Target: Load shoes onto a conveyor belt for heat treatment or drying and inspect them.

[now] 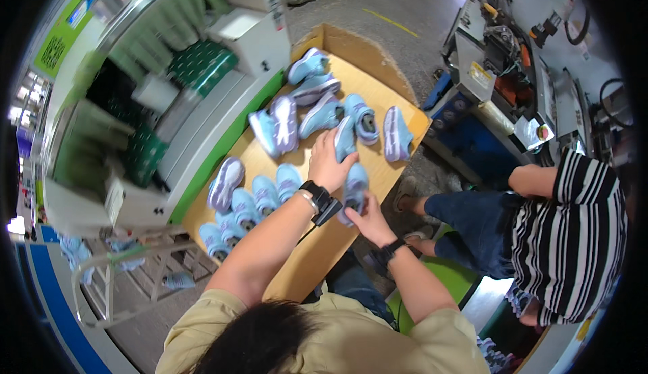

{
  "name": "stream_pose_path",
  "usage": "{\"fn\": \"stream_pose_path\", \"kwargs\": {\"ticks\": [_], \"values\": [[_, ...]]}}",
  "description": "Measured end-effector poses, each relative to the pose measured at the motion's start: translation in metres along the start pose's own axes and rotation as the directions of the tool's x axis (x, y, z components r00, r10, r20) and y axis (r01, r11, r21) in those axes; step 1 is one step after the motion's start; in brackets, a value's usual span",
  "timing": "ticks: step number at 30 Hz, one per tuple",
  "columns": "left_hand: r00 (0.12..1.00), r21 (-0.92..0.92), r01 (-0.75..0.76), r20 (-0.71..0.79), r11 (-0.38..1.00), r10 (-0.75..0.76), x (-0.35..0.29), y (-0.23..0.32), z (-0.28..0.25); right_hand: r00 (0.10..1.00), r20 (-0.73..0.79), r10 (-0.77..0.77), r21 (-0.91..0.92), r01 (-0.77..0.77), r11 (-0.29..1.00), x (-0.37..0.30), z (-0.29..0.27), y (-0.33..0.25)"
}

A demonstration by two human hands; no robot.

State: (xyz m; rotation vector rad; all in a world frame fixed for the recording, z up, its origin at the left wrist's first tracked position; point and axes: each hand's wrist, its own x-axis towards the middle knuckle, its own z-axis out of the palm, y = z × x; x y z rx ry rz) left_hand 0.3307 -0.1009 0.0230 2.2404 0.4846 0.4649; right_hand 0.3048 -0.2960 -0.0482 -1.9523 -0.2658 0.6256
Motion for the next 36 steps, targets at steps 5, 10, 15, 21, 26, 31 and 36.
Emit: {"fn": "stream_pose_path", "kwargs": {"ticks": [5,10,15,21,26,31,36], "values": [[0.914,0.284,0.196,0.294,0.939,-0.280,0.040,-0.007,0.031,0.871,-0.476,-0.119,-0.182,0.034,0.983,0.083,-0.108,-0.012],[0.630,-0.407,0.615,0.769,0.675,-0.111,0.058,-0.054,-0.003,0.968,-0.054,0.244,0.482,-0.189,0.856,0.162,-0.142,0.006],[0.995,0.119,-0.076,0.067,0.990,0.068,0.056,0.004,-0.013,0.870,-0.490,0.055,0.071,-0.023,0.997,0.141,-0.095,-0.014],[0.958,-0.151,0.285,0.026,0.947,-0.285,0.110,0.015,0.133,0.775,-0.539,-0.329,-0.386,0.120,0.915,0.155,-0.098,-0.032],[0.970,-0.385,0.219,-0.010,0.896,-0.242,0.103,-0.005,0.127,0.884,-0.395,-0.250,-0.070,0.243,0.968,0.165,-0.104,-0.010],[0.943,-0.709,0.306,0.134,0.635,-0.305,0.055,-0.016,0.001,0.917,-0.352,-0.188,0.244,0.284,0.927,0.147,-0.067,-0.076],[0.898,-0.702,0.158,-0.191,0.694,-0.397,0.016,0.006,-0.192,0.862,0.057,-0.504,0.206,0.484,0.850,0.149,-0.018,-0.216]]}}
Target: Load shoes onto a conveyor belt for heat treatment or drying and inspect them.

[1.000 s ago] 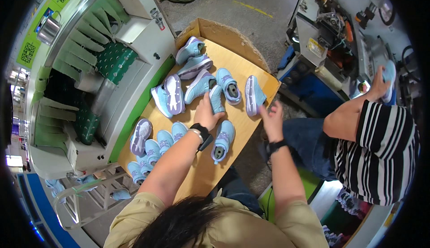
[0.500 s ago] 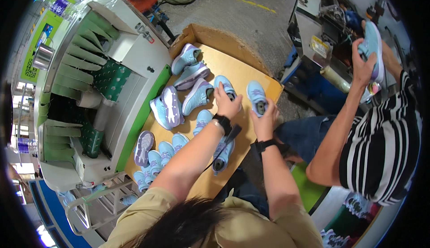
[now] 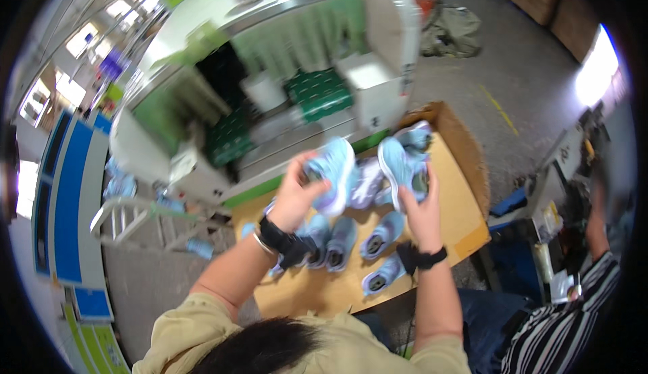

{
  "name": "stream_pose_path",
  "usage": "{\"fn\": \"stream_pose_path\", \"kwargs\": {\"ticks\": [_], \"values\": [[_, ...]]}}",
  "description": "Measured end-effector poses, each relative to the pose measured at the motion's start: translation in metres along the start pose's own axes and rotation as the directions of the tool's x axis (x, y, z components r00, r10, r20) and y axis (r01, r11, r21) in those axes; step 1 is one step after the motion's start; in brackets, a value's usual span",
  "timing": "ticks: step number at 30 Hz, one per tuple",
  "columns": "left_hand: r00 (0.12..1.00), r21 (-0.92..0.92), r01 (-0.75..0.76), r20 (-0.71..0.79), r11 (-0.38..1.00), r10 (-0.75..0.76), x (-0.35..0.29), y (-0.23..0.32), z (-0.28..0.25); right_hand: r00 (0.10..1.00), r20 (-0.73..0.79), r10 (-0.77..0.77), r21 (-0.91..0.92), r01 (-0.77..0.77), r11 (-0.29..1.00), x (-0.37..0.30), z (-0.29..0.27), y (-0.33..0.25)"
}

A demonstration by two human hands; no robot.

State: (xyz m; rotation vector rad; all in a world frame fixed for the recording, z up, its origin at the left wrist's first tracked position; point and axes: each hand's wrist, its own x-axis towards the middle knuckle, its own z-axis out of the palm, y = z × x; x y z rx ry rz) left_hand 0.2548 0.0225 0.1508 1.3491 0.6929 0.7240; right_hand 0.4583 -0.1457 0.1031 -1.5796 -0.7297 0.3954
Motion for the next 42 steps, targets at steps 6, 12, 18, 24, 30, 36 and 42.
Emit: {"fn": "stream_pose_path", "kwargs": {"ticks": [6,12,18,24,30,36,42], "values": [[0.846,0.412,-0.230,-0.364,0.882,0.390,0.048,0.070,-0.141,0.809,0.078,-0.582,-0.047,0.586,0.809,0.124,0.159,-0.100],[0.779,0.746,0.037,-0.438,0.665,0.449,0.135,0.024,-0.244,0.924,0.176,-0.340,-0.573,0.377,0.728,0.162,0.264,-0.052],[0.789,0.852,-0.308,-0.020,0.424,0.613,0.046,0.006,-0.146,0.896,0.444,0.007,-0.014,-0.001,1.000,0.046,0.069,0.005],[0.921,0.704,-0.389,0.320,0.594,0.224,-0.039,-0.074,-0.043,0.840,-0.127,0.528,-0.265,-0.542,0.798,-0.190,-0.049,0.125],[0.870,0.466,-0.207,0.490,0.861,-0.056,-0.053,-0.160,0.057,0.875,-0.022,0.483,0.046,-0.482,0.875,-0.237,0.004,0.107],[0.916,0.584,-0.128,0.379,0.802,-0.130,-0.070,-0.196,0.076,0.892,-0.061,0.447,-0.122,-0.451,0.884,-0.194,0.000,0.109],[0.909,0.646,-0.249,0.412,0.722,-0.055,-0.071,-0.147,0.069,0.989,-0.129,0.071,-0.541,-0.130,0.831,-0.198,0.004,0.124]]}}
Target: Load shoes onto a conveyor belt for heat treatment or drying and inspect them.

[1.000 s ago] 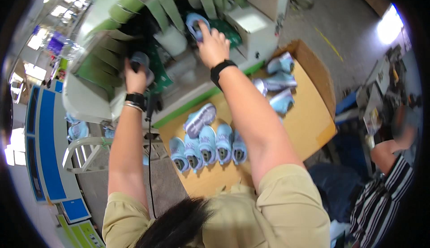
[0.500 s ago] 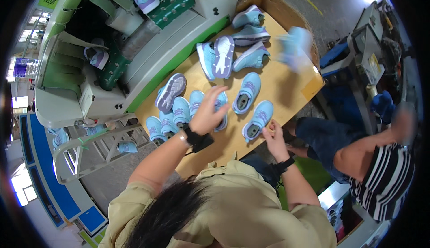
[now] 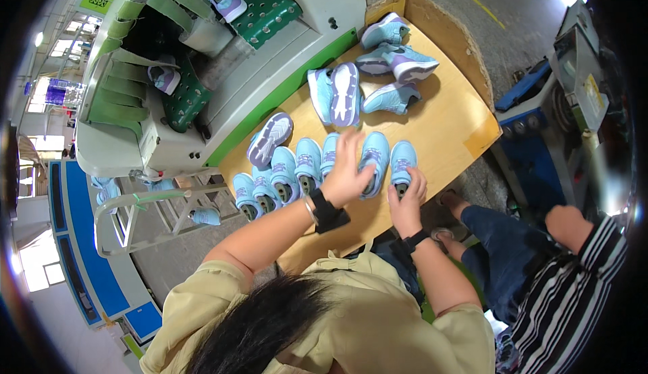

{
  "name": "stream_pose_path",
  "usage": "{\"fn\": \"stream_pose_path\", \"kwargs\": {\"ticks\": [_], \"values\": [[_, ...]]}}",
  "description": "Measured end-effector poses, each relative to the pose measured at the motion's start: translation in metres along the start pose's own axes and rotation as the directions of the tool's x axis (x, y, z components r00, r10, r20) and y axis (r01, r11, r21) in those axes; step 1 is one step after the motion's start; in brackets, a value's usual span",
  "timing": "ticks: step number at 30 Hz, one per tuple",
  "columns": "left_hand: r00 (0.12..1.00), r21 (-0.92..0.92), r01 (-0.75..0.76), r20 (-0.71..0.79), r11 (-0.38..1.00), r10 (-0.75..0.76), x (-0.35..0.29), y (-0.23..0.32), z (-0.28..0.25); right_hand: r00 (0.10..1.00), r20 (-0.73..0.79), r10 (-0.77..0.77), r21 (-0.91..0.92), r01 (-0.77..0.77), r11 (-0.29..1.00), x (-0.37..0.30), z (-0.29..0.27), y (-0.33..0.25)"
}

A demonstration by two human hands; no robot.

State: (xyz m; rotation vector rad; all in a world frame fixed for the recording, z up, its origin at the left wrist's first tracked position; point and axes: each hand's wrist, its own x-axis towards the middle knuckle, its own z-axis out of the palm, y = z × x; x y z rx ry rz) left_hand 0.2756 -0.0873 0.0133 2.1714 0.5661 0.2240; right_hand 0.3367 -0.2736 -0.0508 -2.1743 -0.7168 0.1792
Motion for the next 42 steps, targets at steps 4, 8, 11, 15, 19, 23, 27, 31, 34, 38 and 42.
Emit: {"fn": "stream_pose_path", "kwargs": {"ticks": [4,8,11,15,19,23,27,31,34,38,42], "values": [[0.908,0.227,0.051,-0.415,0.973,0.049,0.076,0.004,-0.029,0.997,0.044,0.063,-0.016,-0.062,0.998,-0.001,0.003,-0.005],[0.950,0.426,0.259,-0.274,0.867,-0.149,0.107,-0.036,-0.030,0.989,0.120,0.085,0.072,-0.094,0.993,0.004,-0.006,-0.026],[0.930,0.080,0.266,-0.282,0.961,-0.234,0.108,-0.050,-0.048,0.964,0.133,0.230,0.302,-0.261,0.917,0.012,-0.009,-0.026],[0.944,-0.929,0.319,0.293,0.189,-0.150,0.069,-0.067,-0.118,0.971,0.051,0.234,0.477,-0.230,0.848,0.043,-0.032,-0.031],[0.970,-0.942,0.242,0.244,-0.234,0.022,0.004,-0.039,-0.190,0.993,0.117,-0.028,0.490,-0.034,0.871,0.113,-0.045,-0.110],[0.997,-0.960,-0.065,-0.071,-0.274,0.012,-0.026,-0.043,-0.255,0.940,0.067,-0.335,0.619,0.224,0.753,0.193,-0.002,-0.222],[0.868,-0.901,-0.397,-0.307,-0.173,-0.390,-0.015,-0.074,-0.316,0.772,-0.078,-0.630,0.424,0.598,0.680,0.271,0.064,-0.321],[0.824,-0.895,-0.388,-0.231,-0.220,-0.517,0.015,-0.093,-0.330,0.819,0.012,-0.574,0.187,0.562,0.806,0.313,0.116,-0.323],[0.896,-0.817,-0.421,-0.309,-0.395,-0.318,0.009,-0.113,-0.322,0.761,-0.092,-0.642,0.121,0.649,0.751,0.308,0.121,-0.310],[0.891,-0.939,-0.341,-0.307,-0.045,-0.336,-0.015,-0.135,-0.325,0.771,0.080,-0.632,0.123,0.621,0.774,0.255,0.077,-0.250],[0.806,-0.966,-0.254,-0.187,-0.045,-0.561,0.001,-0.119,-0.319,0.949,-0.251,-0.188,-0.305,0.107,0.946,0.248,0.023,-0.097]]}}
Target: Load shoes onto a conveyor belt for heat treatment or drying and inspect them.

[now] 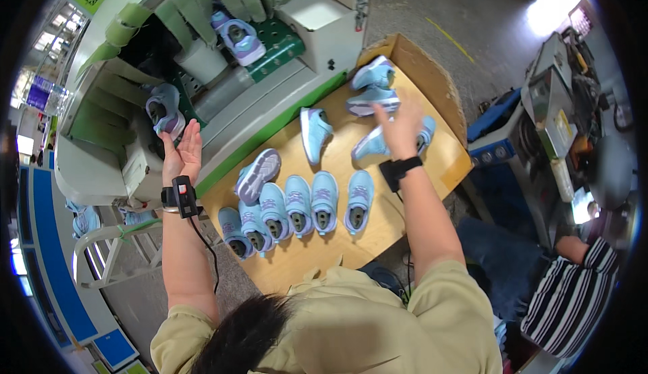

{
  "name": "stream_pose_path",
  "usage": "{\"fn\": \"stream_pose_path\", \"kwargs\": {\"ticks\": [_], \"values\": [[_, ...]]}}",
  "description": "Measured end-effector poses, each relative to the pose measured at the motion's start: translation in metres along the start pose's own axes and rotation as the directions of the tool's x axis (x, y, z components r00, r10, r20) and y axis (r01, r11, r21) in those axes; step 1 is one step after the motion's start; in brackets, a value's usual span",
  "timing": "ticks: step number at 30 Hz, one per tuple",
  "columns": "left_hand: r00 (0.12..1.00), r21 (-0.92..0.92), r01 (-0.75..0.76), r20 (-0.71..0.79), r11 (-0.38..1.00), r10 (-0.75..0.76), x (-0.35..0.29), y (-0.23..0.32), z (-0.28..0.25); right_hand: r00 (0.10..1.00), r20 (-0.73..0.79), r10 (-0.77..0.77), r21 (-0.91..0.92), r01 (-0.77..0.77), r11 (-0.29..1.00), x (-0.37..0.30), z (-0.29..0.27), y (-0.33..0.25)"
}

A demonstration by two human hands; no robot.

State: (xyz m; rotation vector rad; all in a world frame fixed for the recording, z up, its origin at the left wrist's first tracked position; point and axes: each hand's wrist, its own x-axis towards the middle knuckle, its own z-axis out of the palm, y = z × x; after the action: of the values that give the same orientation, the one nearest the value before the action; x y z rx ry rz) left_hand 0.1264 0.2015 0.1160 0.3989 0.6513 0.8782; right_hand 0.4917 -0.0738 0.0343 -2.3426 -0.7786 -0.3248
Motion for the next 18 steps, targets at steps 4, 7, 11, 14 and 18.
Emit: {"fn": "stream_pose_path", "kwargs": {"ticks": [4,7,11,14,18], "values": [[0.881,0.229,0.277,0.327,0.933,-0.341,-0.010,-0.114,0.042,0.895,0.109,0.432,0.110,-0.442,0.890,-0.051,0.010,0.162],[0.754,0.651,0.341,0.241,0.678,-0.611,-0.066,-0.193,0.096,0.792,0.324,0.518,0.437,-0.610,0.661,-0.072,-0.027,0.149],[0.769,0.814,-0.164,0.459,0.557,-0.445,-0.123,-0.320,0.060,0.849,0.438,0.297,0.474,-0.498,0.726,-0.141,-0.077,0.108],[0.704,0.787,-0.537,0.616,0.303,-0.352,-0.175,-0.374,0.058,0.635,0.549,0.544,0.518,-0.769,0.375,-0.194,-0.112,0.113],[0.756,0.777,-0.629,0.605,-0.020,-0.248,-0.180,-0.399,0.038,0.639,0.509,0.577,0.419,-0.769,0.482,-0.235,-0.130,0.125]]}}
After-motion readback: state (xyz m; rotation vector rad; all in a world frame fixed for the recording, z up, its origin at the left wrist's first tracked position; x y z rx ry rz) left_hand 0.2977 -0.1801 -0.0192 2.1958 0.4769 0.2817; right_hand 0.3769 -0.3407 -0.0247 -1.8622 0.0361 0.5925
